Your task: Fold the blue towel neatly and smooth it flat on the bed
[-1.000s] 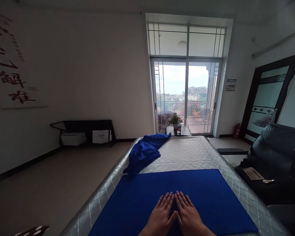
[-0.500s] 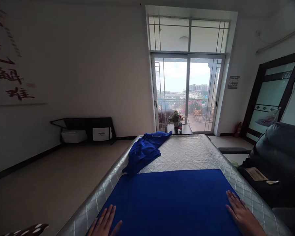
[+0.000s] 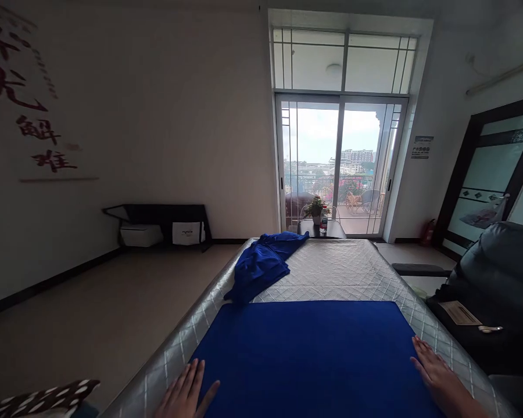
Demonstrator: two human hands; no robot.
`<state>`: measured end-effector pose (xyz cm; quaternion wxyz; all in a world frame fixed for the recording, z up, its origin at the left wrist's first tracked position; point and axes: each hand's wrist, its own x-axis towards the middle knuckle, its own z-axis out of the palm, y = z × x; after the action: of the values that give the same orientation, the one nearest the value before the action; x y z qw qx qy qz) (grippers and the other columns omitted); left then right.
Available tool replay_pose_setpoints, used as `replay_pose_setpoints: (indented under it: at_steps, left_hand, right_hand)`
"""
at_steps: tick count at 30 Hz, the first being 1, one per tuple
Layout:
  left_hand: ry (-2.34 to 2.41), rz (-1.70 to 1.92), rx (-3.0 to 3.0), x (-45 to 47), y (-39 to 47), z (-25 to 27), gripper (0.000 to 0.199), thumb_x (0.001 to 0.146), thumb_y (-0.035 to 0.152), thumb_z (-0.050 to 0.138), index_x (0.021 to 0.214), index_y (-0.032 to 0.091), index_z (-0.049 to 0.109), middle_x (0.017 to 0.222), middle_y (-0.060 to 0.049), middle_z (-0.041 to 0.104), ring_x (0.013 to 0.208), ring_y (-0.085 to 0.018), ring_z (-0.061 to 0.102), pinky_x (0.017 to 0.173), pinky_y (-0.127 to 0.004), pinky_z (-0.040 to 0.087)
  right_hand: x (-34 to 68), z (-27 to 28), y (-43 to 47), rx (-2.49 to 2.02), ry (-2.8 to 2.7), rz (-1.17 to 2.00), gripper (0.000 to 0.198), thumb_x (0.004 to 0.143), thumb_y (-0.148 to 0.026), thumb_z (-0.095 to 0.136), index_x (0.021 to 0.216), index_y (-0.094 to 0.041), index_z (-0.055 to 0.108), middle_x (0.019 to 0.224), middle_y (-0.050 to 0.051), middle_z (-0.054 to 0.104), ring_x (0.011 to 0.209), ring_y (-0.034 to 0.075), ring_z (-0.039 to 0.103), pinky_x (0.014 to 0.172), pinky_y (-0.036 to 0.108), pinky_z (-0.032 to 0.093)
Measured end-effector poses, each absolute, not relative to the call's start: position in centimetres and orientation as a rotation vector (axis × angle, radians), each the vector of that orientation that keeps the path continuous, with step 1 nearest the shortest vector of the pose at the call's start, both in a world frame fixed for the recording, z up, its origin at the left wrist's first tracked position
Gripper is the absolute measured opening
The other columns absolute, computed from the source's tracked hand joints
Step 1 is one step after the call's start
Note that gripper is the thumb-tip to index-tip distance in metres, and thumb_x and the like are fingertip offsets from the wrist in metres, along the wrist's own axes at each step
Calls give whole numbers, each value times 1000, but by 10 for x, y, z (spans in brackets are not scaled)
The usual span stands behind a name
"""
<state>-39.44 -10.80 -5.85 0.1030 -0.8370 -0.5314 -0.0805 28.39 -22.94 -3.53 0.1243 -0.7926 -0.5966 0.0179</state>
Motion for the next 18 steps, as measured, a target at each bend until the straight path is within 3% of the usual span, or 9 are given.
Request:
replay_pose_setpoints:
  at_steps: [2,6,11,18]
  left_hand:
    - [-1660,-260,-2482,-356,-109,-39,51,100,49,35,139,29,62,153,-7,50,145,-35,39,115,-61,36]
    - [-1697,-281,-2710,-241,-113,13,71,103,60,23,158,16,25,165,-11,25,151,-29,26,121,-51,32]
    - [-1337,-340,-2919,-148,-108,33,70,104,59,19,158,14,27,164,-11,25,152,-25,23,125,-47,26]
    - [-1336,-373,-2855,-146,-89,-7,70,104,59,19,158,15,28,163,-11,31,151,-27,28,123,-49,31]
  right_hand:
    - [251,-16,-216,-2304,-1773,44,74,96,-45,14,157,-8,31,165,9,24,153,21,18,125,41,20]
    - [148,30,-187,-2106,-1999,212,71,100,-53,16,159,-14,23,166,4,20,154,19,15,126,41,17]
    - [53,47,-163,-1913,-2176,362,73,102,-58,13,159,-14,24,166,4,18,154,20,13,127,41,13]
    - [44,27,-159,-1905,-2183,351,73,102,-56,10,159,-11,23,165,7,16,155,22,12,127,44,10]
